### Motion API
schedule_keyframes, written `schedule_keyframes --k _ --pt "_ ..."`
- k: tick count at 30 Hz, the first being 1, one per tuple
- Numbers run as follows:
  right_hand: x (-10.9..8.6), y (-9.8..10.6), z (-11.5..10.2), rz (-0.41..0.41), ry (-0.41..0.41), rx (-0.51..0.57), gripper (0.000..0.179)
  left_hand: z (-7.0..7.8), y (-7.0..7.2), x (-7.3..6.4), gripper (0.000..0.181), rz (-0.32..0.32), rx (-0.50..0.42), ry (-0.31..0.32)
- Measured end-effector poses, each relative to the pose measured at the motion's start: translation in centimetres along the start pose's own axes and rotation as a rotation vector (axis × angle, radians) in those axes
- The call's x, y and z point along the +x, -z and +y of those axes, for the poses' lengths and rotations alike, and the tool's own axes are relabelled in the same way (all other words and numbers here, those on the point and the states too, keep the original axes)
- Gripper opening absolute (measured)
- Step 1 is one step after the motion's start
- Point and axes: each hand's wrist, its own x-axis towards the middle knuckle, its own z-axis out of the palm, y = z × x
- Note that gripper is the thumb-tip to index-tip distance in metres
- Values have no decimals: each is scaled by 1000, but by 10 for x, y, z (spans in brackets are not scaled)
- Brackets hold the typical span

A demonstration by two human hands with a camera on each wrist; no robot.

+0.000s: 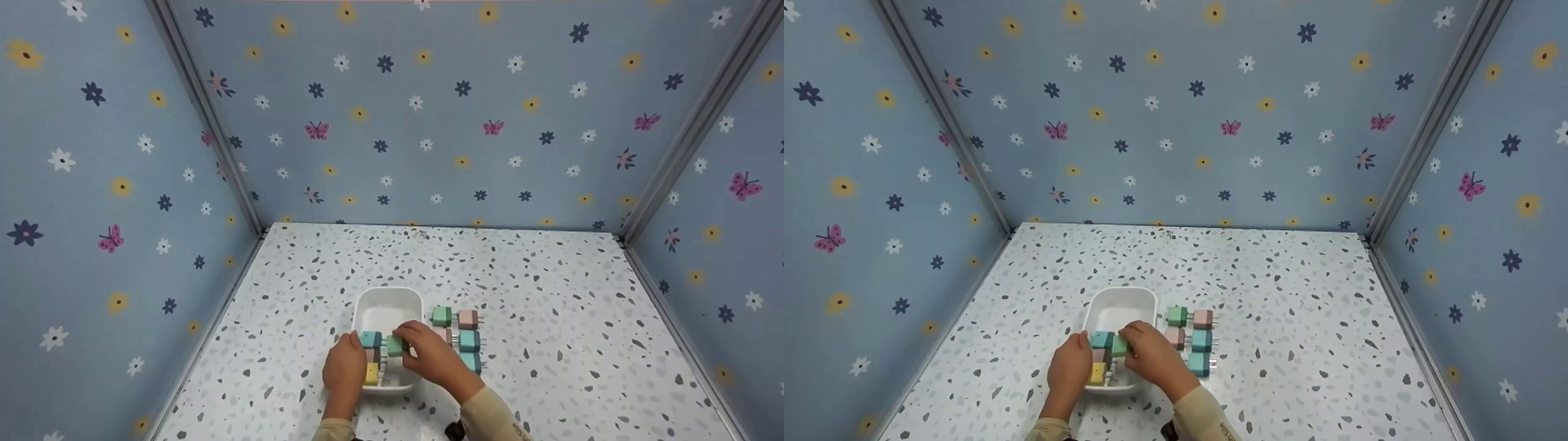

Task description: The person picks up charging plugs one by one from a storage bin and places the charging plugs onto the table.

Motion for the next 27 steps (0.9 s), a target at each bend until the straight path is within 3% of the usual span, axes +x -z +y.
schedule_keyframes --k 17,27 --pt "-20 14 6 54 -73 61 43 3 3 -3 41 -16 -5 14" --pt "-30 23 14 37 -122 66 46 2 1 -3 40 3 2 -3"
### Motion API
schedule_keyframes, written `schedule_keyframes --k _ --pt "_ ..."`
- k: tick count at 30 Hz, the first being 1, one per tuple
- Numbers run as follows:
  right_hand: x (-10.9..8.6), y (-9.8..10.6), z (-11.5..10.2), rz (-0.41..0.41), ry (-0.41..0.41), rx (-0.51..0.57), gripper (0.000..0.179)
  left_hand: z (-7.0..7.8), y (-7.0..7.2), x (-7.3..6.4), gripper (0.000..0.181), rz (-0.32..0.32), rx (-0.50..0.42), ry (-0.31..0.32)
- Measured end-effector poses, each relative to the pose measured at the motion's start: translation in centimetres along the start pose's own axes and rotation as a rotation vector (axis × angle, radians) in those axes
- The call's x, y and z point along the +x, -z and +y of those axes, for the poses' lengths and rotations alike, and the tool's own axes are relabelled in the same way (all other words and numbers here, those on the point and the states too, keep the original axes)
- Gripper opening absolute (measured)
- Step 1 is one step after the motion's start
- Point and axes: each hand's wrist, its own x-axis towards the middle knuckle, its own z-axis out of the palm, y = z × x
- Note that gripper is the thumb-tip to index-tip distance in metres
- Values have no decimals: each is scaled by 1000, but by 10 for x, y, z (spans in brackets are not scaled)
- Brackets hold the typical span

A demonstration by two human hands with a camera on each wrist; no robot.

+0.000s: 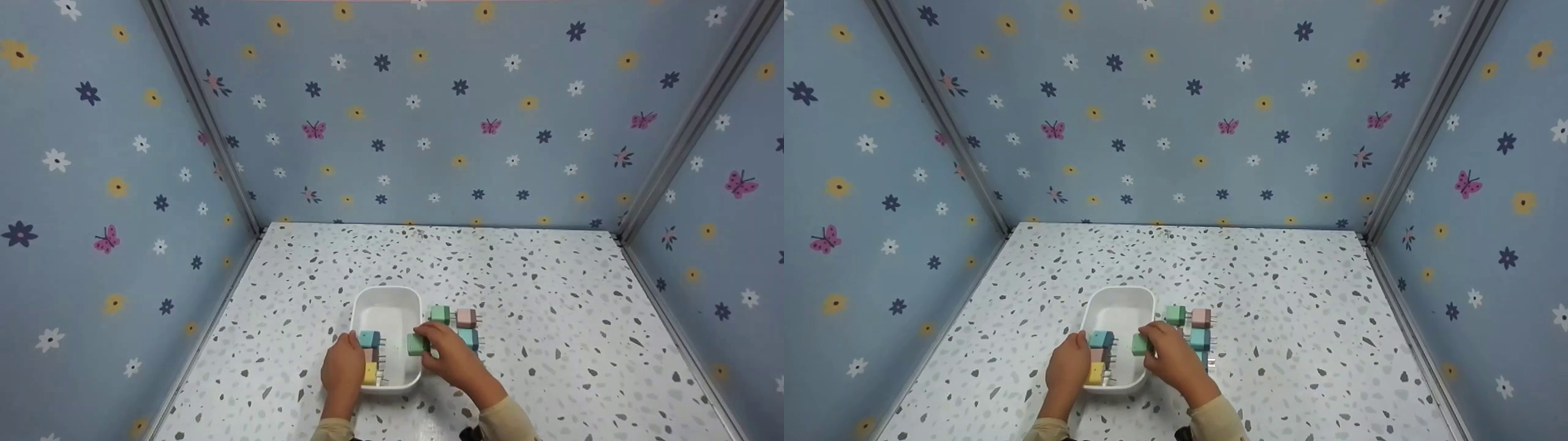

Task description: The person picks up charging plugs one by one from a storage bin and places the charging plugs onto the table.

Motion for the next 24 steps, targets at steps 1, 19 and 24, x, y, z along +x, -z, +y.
schedule_keyframes --k 1,19,24 --pt "-1 1 0 0 -5 2 46 0 0 0 40 1 0 -2" --pt "-17 8 20 66 26 20 49 0 1 2 44 -36 -2 23" --pt "-20 9 25 75 15 45 51 0 0 2 43 -40 -1 21"
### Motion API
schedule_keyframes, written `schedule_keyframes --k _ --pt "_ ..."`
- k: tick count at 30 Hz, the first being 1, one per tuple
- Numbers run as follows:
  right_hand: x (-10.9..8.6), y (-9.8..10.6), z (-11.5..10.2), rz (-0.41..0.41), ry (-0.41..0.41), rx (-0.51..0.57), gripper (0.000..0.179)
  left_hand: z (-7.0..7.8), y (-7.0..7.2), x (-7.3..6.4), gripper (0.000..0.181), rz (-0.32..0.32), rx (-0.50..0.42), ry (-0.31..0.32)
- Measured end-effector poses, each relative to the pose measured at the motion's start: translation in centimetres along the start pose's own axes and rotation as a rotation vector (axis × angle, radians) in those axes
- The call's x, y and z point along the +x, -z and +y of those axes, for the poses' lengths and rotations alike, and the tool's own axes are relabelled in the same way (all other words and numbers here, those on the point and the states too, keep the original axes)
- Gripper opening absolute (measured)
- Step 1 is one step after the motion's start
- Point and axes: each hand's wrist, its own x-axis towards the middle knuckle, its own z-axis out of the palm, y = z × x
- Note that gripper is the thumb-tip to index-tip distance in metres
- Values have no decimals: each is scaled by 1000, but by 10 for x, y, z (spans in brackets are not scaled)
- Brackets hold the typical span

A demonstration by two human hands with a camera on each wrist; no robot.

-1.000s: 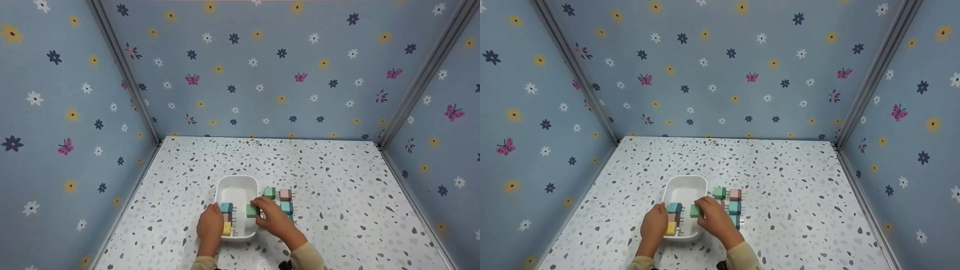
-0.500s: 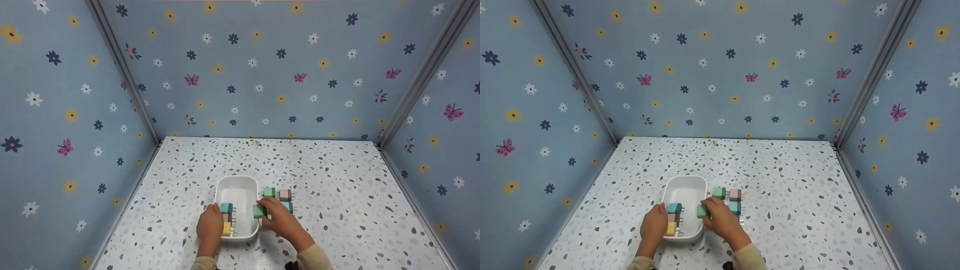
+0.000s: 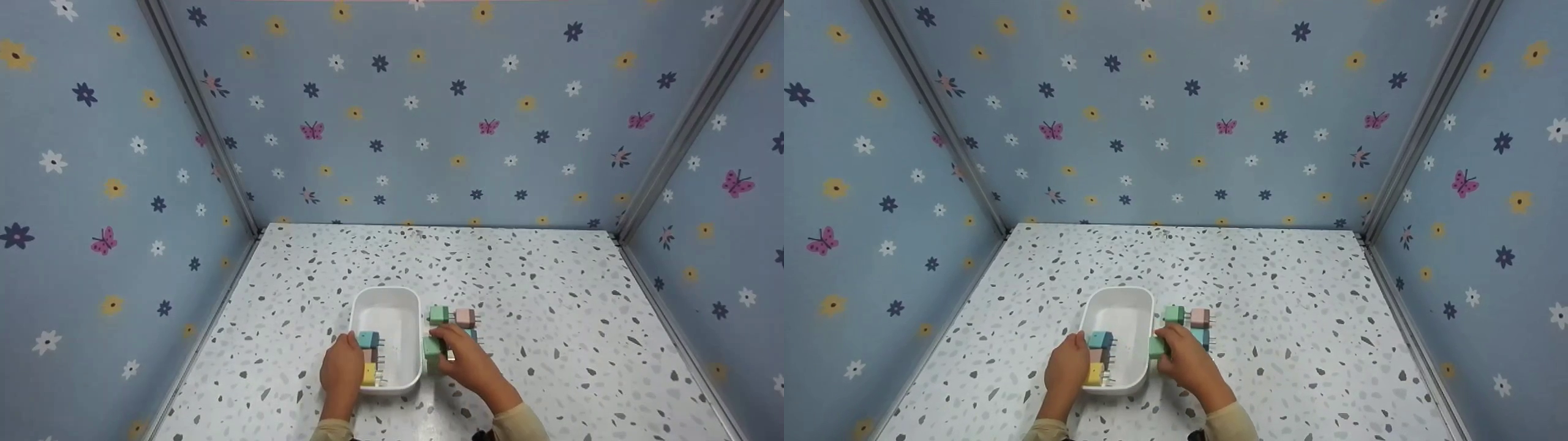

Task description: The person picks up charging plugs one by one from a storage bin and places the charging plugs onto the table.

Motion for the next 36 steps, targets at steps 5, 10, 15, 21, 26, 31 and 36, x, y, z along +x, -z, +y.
schedule_keyframes --k 5,10,15,21,26,31,36 --pt "-3 2 6 -15 -41 42 51 -2 -1 1 44 -8 -7 -10" --pt "-8 4 13 -38 -83 45 51 -1 -2 0 43 -3 -8 -9" --pt "-12 7 18 -36 -100 13 55 0 -2 0 42 3 -9 -2" --pt "-17 11 21 -17 -106 19 53 1 -2 1 43 22 -1 0" --pt "-22 12 26 -6 -103 -10 51 0 -2 2 43 0 -2 1" --pt "-25 14 31 -3 -105 -6 53 0 0 2 43 -17 -6 9" --pt "-30 15 36 16 -83 4 54 1 1 1 43 -25 -3 15"
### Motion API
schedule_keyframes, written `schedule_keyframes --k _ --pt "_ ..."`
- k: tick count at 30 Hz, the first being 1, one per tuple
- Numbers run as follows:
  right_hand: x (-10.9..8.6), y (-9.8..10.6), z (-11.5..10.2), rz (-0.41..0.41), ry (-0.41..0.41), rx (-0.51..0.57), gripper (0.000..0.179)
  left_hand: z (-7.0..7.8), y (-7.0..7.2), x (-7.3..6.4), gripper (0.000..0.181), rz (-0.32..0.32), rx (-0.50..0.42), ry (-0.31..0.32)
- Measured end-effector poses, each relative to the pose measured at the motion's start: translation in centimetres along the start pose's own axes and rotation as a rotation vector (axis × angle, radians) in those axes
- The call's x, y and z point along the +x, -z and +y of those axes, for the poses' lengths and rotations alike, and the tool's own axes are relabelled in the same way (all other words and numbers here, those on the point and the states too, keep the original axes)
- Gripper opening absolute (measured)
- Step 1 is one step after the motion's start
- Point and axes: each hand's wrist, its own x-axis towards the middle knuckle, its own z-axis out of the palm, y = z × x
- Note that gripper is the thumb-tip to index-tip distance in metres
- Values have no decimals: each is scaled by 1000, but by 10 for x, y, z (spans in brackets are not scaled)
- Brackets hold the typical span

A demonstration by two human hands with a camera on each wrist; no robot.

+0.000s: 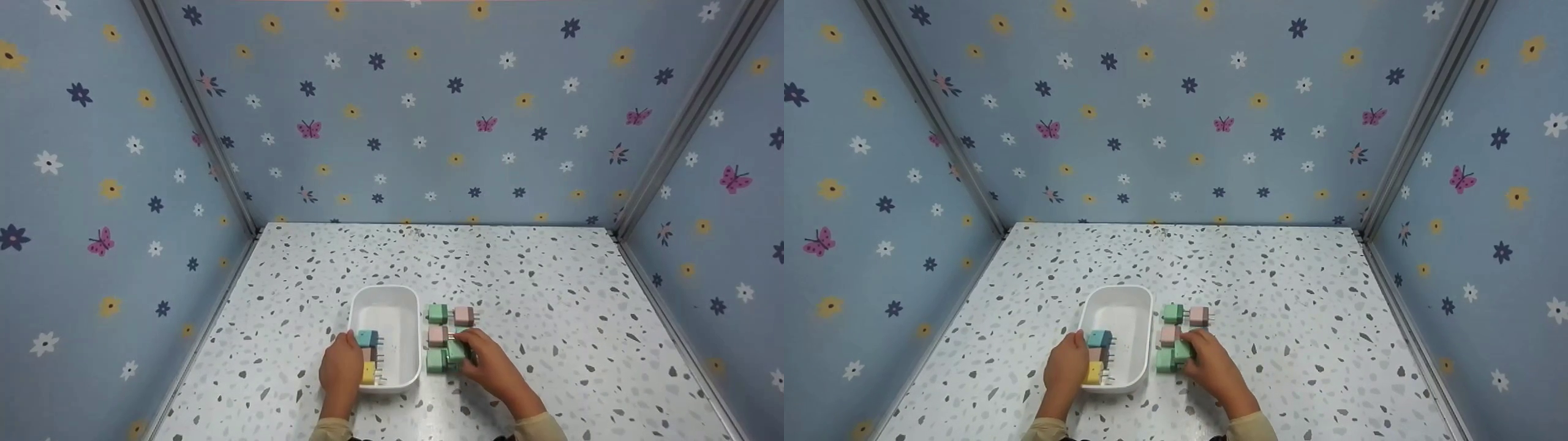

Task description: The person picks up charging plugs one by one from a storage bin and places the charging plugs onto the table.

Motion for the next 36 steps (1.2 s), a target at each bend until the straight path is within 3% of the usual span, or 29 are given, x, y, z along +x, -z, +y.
schedule_keyframes --k 20,36 --pt "-11 10 13 0 -81 8 54 -4 -5 1 43 34 10 -16" --pt "-19 19 26 29 -149 22 57 -1 -3 2 45 -10 24 16"
